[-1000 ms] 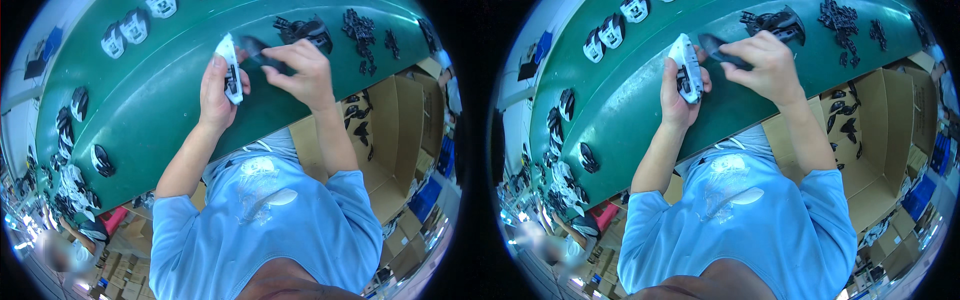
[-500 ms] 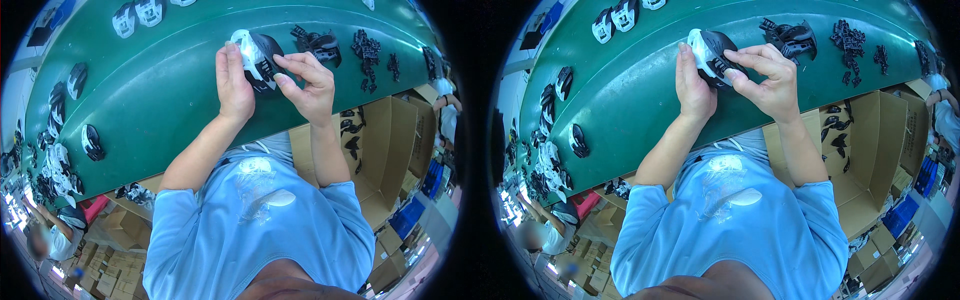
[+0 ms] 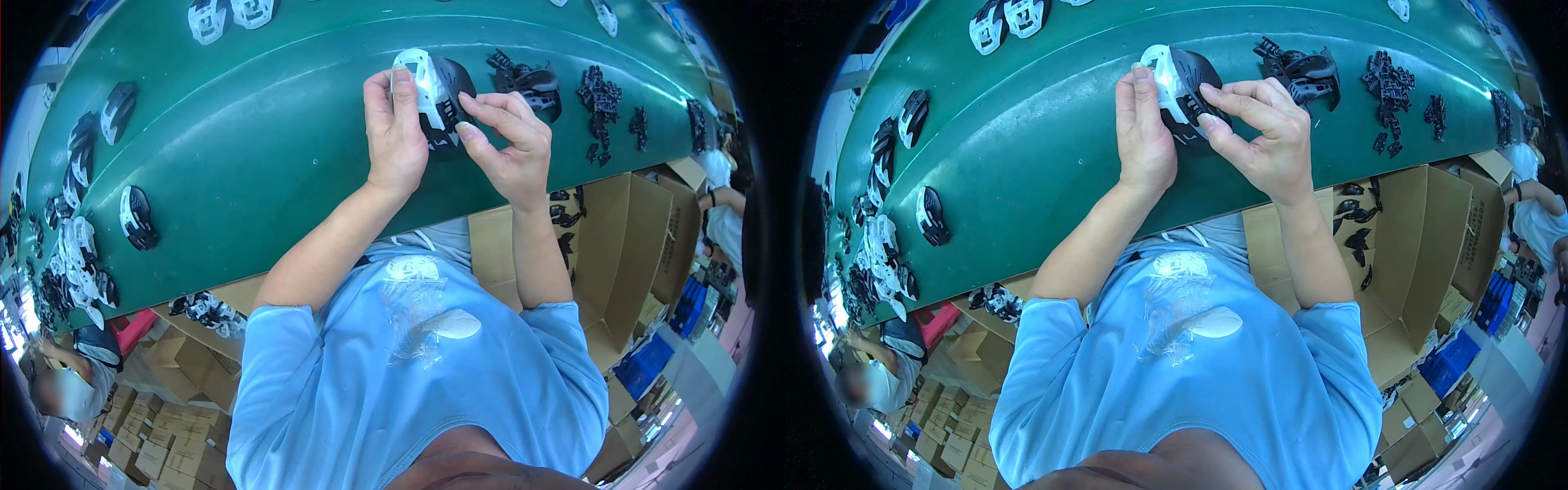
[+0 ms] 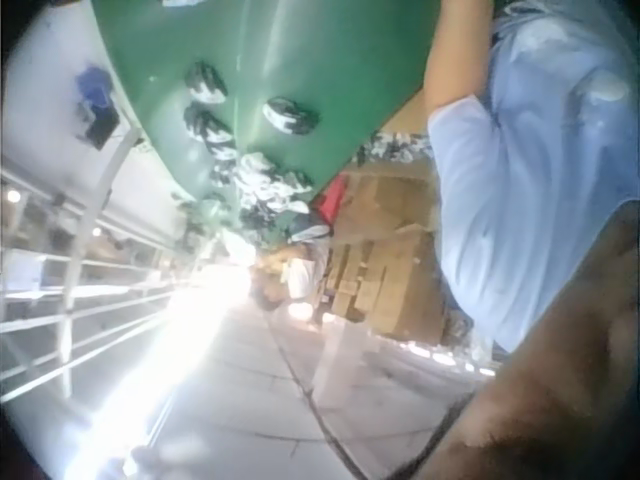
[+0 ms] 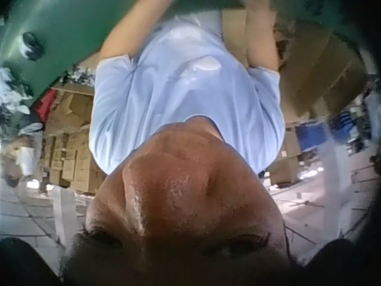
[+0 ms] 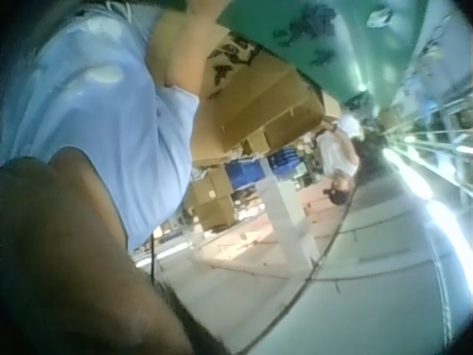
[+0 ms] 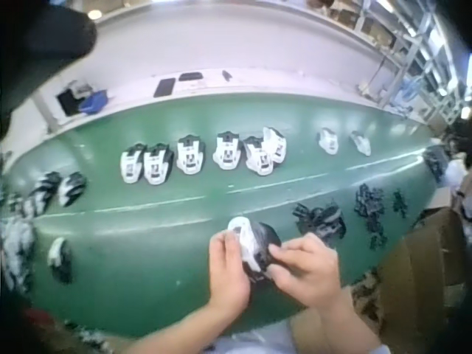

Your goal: The recorder is assembling computer mice on an industrial production line by attaching side panels to the main mouse bodies.

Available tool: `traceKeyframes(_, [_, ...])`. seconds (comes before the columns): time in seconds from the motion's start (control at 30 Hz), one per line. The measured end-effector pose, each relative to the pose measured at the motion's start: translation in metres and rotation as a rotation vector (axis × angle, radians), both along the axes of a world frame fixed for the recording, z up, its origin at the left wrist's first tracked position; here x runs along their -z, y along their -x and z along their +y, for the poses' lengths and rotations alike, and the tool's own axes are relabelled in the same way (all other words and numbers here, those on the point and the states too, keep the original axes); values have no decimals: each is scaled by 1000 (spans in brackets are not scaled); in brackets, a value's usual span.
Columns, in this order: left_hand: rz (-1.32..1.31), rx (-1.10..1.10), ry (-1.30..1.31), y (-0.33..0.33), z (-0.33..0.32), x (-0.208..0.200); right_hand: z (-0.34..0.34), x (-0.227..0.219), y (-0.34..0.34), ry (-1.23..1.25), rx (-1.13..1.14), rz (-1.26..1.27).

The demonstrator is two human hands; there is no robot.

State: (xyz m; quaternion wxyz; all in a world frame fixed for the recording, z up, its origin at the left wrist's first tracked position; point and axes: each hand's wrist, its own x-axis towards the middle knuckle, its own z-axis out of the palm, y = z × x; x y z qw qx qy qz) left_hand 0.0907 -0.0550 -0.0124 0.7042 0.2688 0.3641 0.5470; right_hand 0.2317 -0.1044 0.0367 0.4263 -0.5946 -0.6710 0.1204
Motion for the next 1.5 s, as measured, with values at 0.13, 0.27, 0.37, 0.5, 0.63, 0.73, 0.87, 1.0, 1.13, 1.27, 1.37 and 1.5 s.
traceKeyframes(0.13, [150, -28, -119, 0, 0, 8, -2, 4, 3, -3, 12, 36])
traceKeyframes(0.27, [122, 35, -68, 2, 4, 2, -4, -7, 6, 20, 48, 32])
traceKeyframes(0.37, [97, 60, -63, 3, 2, -1, -4, -11, 8, 38, 39, -30])
traceKeyframes(0.5, [151, 20, -31, -7, -1, 4, -3, 10, 10, -30, 21, -89])
traceKeyframes(0.63, [62, 29, 83, -3, -3, -1, -8, 27, 13, -27, 37, -7])
traceKeyframes(0.73, [89, 88, 119, 6, -6, 3, -11, 27, 15, -28, -13, -80])
traceKeyframes(0.87, [-154, 274, 127, 41, -17, -5, -8, 33, 20, 81, 1, -93])
traceKeyframes(1.0, [1187, 25, -1143, 79, 9, -5, -8, 51, 7, 101, -153, -154])
traceKeyframes(1.13, [1151, 446, -1413, 57, 47, 3, -4, 48, 18, 182, -99, -240])
traceKeyframes(1.27, [1158, 423, -1468, 38, 54, 5, -23, 63, 28, 15, 62, -78])
traceKeyframes(1.37, [1173, 414, -1509, 27, 58, -2, -21, 67, 24, 60, 70, -36])
traceKeyframes(1.5, [1215, 465, -1491, 34, 60, 11, -20, 65, 14, 83, 32, -34])
